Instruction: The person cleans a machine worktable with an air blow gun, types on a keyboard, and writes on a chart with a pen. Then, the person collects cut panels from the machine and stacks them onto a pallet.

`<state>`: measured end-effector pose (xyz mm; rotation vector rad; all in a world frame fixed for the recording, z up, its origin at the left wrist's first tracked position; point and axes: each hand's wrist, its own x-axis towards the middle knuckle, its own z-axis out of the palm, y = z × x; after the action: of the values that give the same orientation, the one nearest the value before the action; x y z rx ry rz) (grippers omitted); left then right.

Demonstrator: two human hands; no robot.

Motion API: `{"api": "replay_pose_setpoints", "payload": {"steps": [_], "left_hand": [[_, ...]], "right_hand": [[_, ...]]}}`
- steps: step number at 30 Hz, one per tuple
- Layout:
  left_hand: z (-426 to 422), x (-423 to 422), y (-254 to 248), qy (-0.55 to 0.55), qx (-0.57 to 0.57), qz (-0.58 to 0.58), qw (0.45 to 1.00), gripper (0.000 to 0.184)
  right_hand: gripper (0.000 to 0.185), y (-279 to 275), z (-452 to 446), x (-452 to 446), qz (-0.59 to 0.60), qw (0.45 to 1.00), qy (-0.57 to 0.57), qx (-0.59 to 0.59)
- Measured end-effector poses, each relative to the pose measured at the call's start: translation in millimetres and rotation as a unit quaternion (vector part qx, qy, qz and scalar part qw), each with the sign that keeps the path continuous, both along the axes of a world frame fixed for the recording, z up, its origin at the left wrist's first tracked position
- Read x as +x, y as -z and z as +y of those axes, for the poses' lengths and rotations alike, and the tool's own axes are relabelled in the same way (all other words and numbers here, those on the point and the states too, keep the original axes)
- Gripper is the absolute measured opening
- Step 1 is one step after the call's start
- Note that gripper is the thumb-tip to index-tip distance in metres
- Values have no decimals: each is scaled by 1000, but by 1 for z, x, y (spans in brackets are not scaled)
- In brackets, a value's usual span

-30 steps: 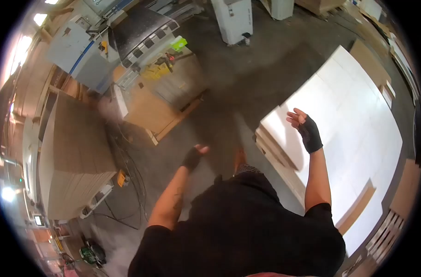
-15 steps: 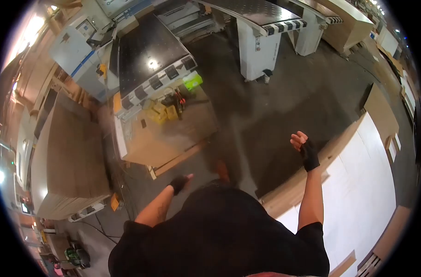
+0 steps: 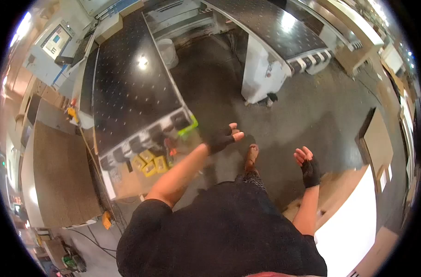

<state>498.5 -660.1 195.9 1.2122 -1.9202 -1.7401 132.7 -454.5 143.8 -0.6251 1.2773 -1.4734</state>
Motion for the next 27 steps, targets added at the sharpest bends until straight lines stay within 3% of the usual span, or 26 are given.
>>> {"api": "replay_pose_setpoints", "payload": {"steps": [2,5,7,9,10,17,19,20,23,27], "left_hand": [[-65,-26,-5,7,-16,18,1000,83],[-142,-54,-11,-58,-5,39,998,82],[-181,-60,-28,-89,8,48,995,79],[-200,-58,-29,-116,25,53,992,77],[-212,-54,-25,-124,25,54,990,76],[-337,5,-39,-226,10,28,974,77],[-389,25,-42,-262,7,22,965,77],[-414,33,-35,-289,28,95,952,77],[-497,53,-33,-335,15,83,938,78],[-603,58,-47,-326,24,117,938,77]], "right_hand": [[68,11,-62,-45,31,999,-8,-20],[66,-47,-169,-62,72,997,-14,-16],[66,-66,-253,-81,76,992,-89,-43],[66,-98,-330,-68,109,977,-171,-68],[64,-102,-369,-65,44,973,-206,-92],[51,-127,-627,29,27,922,-379,-77],[53,-123,-694,56,26,907,-410,-93],[57,-123,-725,65,39,901,-422,-90],[65,-122,-819,88,56,892,-441,-79],[66,-130,-934,108,35,897,-436,-69]]}}
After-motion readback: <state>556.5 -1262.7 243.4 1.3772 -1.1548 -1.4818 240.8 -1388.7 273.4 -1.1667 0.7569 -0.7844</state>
